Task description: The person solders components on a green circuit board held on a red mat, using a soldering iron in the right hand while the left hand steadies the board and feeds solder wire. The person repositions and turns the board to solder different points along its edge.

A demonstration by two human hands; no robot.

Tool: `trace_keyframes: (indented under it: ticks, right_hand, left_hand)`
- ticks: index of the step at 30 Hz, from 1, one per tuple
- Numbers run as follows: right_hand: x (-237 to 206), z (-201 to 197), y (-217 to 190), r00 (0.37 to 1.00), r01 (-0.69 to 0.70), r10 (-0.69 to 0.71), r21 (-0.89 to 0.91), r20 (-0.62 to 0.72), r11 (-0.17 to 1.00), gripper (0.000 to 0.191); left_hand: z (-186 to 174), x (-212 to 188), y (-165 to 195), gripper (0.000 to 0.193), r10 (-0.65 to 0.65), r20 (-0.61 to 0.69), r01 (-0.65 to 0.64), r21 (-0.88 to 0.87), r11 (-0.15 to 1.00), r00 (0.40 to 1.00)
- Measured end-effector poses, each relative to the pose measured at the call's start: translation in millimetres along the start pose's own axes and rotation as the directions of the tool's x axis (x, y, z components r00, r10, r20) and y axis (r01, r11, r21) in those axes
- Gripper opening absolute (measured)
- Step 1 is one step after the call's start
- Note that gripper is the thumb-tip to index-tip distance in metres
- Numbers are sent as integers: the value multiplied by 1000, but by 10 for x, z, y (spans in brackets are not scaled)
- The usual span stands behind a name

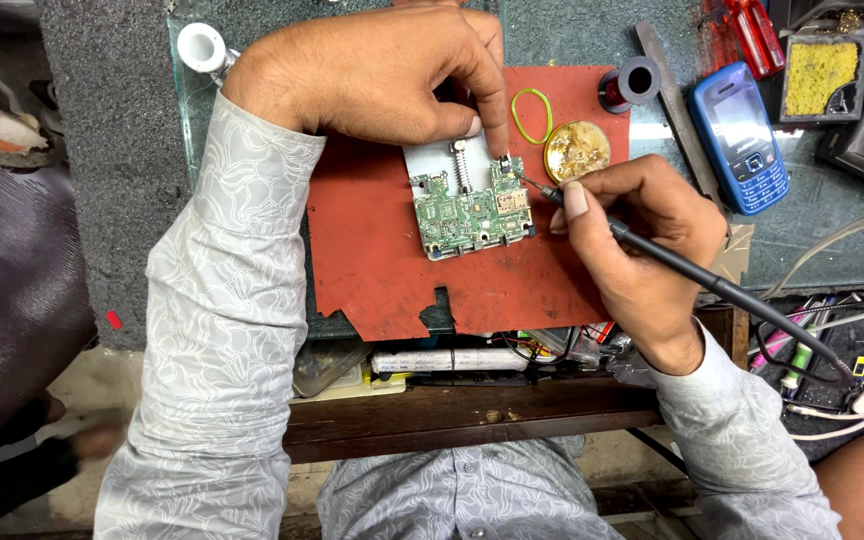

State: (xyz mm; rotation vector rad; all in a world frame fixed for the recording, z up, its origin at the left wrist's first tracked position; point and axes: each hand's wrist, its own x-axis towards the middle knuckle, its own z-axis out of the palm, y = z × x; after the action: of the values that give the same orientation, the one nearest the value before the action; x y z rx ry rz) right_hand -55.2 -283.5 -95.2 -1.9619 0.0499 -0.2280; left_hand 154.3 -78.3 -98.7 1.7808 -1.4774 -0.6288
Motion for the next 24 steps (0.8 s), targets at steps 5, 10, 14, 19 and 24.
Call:
trace_keyframes:
  ticks: [5, 10, 14, 19, 24]
  right_hand:
    - [15, 19, -22, 1000, 13, -14, -39, -7, 999, 6]
    - [21, 34, -36, 1000, 3, -4, -61, -9, 998, 7]
    - [22, 32, -36, 1000, 11, -11, -69, -1, 998, 7]
    - [19, 39, -32, 1000, 2, -3, -48, -5, 999, 8]
    - [16, 40, -32, 1000, -7, 7, -36, -2, 999, 8]
  left_hand:
    - [-4, -6, -12, 27, 27, -4, -27, -5, 1000, 1000]
    - [-4, -11, -6, 23, -34, 5, 34, 2, 999, 999]
    - [-1, -7, 0, 22, -40, 5, 40, -1, 999, 999]
    - [-3, -14, -1, 23, -20, -2, 20, 13, 1000, 1000]
    - [6, -23, -2, 23, -32, 0, 32, 20, 999, 999]
